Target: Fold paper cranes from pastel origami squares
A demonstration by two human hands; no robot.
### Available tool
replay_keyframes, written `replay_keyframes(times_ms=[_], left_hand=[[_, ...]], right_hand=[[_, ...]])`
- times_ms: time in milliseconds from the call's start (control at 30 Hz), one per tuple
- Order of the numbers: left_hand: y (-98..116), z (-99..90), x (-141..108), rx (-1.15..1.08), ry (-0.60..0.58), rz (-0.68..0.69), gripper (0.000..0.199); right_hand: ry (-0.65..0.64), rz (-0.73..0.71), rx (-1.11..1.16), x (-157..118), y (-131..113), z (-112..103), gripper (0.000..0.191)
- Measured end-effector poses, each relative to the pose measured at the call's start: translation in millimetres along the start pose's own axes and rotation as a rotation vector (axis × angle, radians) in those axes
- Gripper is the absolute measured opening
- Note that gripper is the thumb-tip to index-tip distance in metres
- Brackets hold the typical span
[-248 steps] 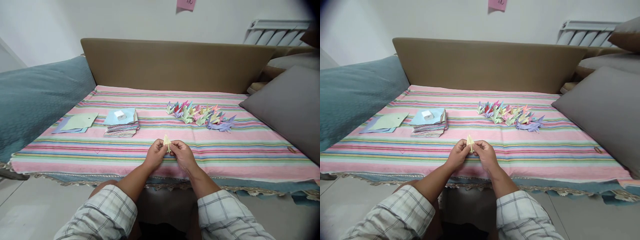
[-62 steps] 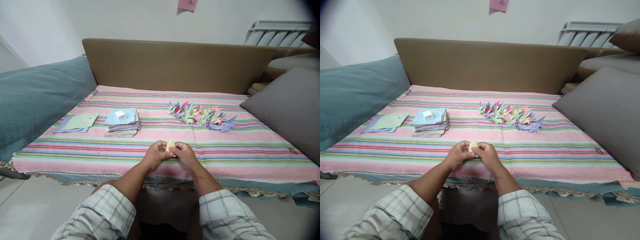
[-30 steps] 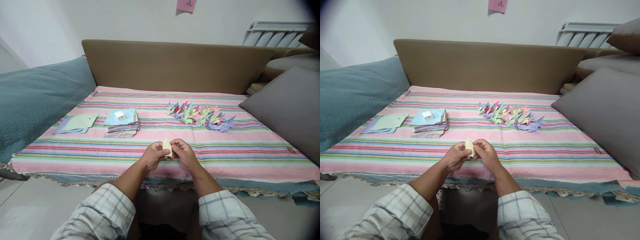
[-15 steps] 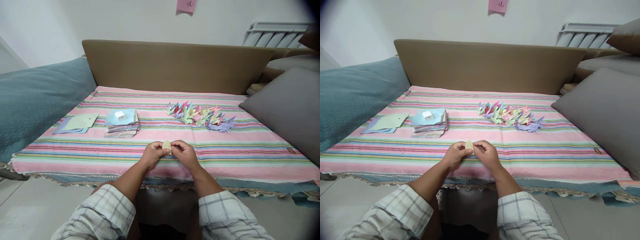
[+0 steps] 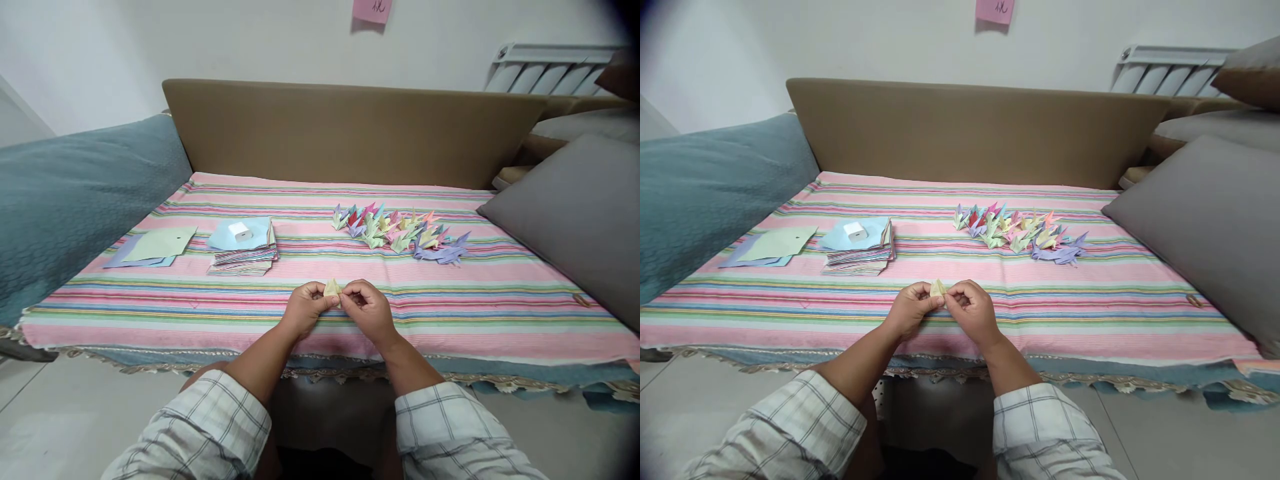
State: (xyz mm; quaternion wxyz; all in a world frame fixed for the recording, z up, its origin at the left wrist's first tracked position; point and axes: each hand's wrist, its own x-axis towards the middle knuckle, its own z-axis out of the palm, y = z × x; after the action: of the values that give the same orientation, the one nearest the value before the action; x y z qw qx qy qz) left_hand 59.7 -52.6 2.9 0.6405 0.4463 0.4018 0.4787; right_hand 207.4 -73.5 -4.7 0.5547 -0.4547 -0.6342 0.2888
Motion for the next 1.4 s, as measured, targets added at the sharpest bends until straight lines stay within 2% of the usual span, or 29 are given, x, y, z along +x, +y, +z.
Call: replay_keyframes(times_ms=[133,267,467,733,1033,1267,1400], left_hand=[[-2.3,-3.7,0.8,0.136,-0.032,0.024,0.033],[-2.4,-4.4,0.4,0.198,-0.061,0.052,0.033],[0.9,-0.8,-1.0,0.078,-0.091,0.024,0.038],[1.0,2.3,-4.0,-0.069,-0.094,-0.108,0.044],[-4.5,4.7,-2.6,-0.134,-0.032,-0.058,0.046],[1.0,4.7,-5.2,-0.241,-0.106,-0.100,0.045],[2.9,3.1,-6.3,-0.264,-0.100,-0.141,0.040]], right_hand=[[-0.156,0.220,0.137,3.2,0.9,-4.4,0.014],[-0.255,0.291,0.127,5.8,2.4,-8.2,0.019],[-0.194,0.358,0.260,4.7,6.3,-2.6,0.027],[-0.168,0.389,0.337,6.0,7.1,0.5,0.029],[-0.207,0.408,0.440,4.7,8.3,3.6,0.030],[-0.195,0.440,0.479,5.6,7.5,3.8,0.028],[-0.215,0.432,0.500,3.7,8.4,4.4,0.027]])
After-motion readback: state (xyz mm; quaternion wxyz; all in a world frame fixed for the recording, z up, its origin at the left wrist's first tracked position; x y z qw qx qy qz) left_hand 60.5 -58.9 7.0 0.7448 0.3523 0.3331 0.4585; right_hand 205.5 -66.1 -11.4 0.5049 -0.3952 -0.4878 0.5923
